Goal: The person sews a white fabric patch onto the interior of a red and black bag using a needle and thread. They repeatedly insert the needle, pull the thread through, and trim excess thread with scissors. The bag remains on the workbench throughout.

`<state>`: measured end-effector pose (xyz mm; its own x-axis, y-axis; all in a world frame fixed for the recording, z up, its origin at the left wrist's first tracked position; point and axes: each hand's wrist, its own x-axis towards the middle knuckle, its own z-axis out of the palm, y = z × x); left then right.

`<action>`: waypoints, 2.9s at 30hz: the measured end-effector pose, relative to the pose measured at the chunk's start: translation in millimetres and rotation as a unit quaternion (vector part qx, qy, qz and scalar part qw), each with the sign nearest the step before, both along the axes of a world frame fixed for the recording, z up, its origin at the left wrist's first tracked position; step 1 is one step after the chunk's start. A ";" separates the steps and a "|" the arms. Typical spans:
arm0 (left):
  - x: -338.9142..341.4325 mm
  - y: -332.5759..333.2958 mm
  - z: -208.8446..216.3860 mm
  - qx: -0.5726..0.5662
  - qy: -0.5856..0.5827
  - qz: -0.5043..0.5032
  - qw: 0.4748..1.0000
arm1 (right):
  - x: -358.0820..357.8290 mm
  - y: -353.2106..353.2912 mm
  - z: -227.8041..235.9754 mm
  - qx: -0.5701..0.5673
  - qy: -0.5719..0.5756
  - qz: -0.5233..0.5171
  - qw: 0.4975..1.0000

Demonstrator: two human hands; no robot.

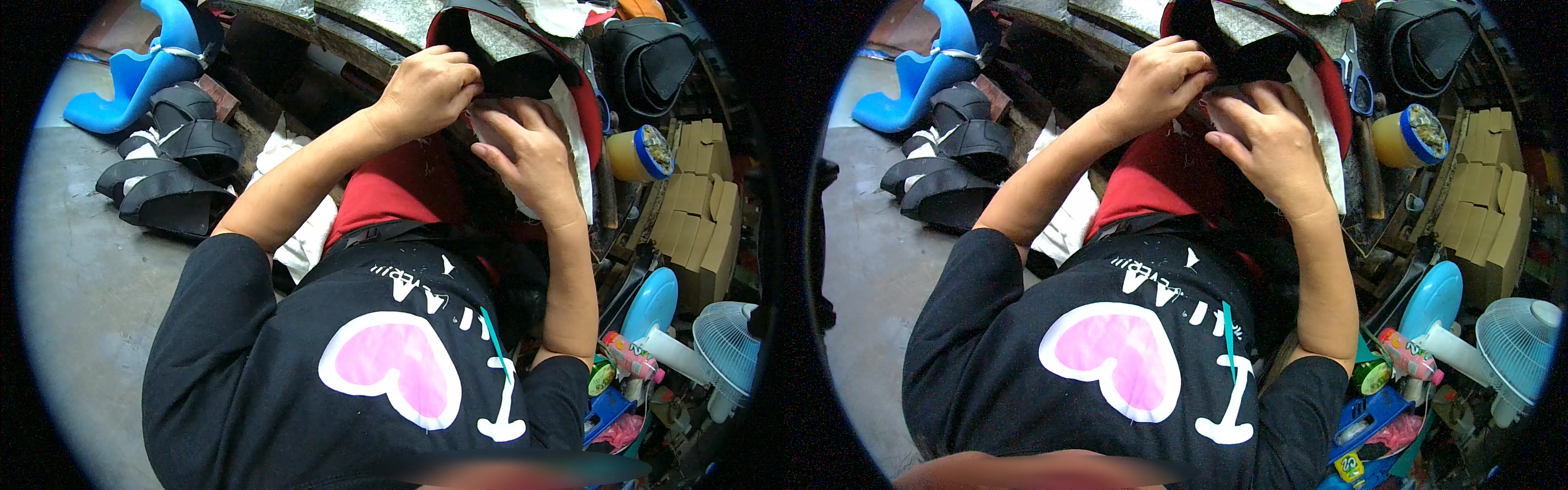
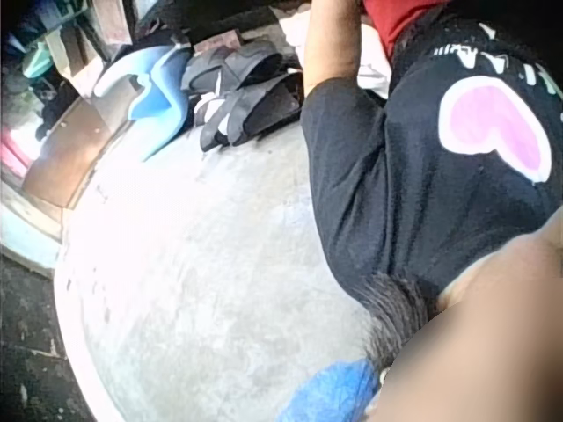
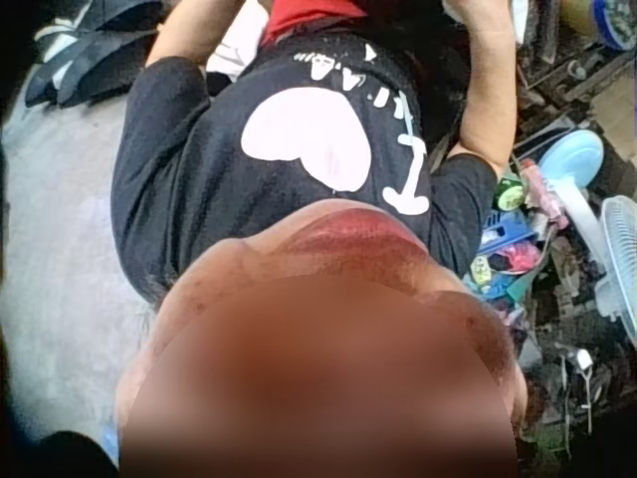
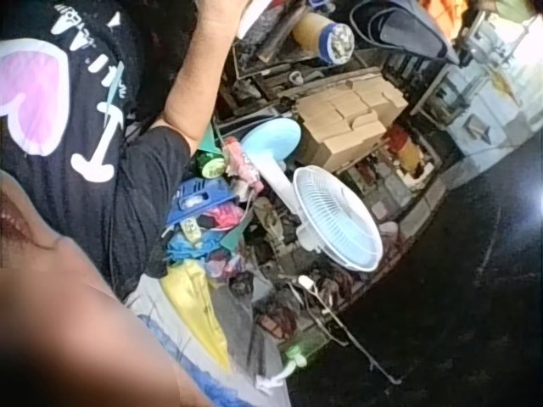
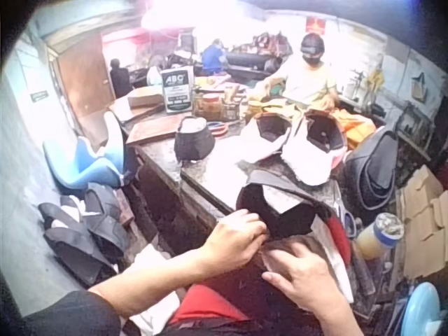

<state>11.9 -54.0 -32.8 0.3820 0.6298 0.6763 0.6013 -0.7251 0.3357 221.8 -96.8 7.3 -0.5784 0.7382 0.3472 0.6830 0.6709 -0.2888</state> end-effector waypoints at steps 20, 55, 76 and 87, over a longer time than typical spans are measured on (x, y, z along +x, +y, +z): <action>14.7 -26.4 10.7 -0.001 0.174 -0.099 0.980 | 29.8 12.4 -1.1 -0.209 0.295 -0.021 0.932; 34.3 8.0 43.2 -0.183 0.178 -0.116 0.960 | 803.1 -427.2 56.6 0.212 0.400 -0.768 0.453; 38.4 13.2 48.5 -0.145 0.199 -0.119 0.962 | 776.8 -429.3 86.7 0.224 0.439 -0.749 0.443; 33.4 21.7 46.0 -0.147 0.173 -0.153 0.962 | 663.3 -422.1 140.7 0.293 0.141 -0.860 0.394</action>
<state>45.3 -32.4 13.2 0.7502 0.5966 0.2850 0.4878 -0.7904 0.3705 885.1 -518.9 148.0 0.7241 -0.2999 0.6210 0.2693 -0.7060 -0.6550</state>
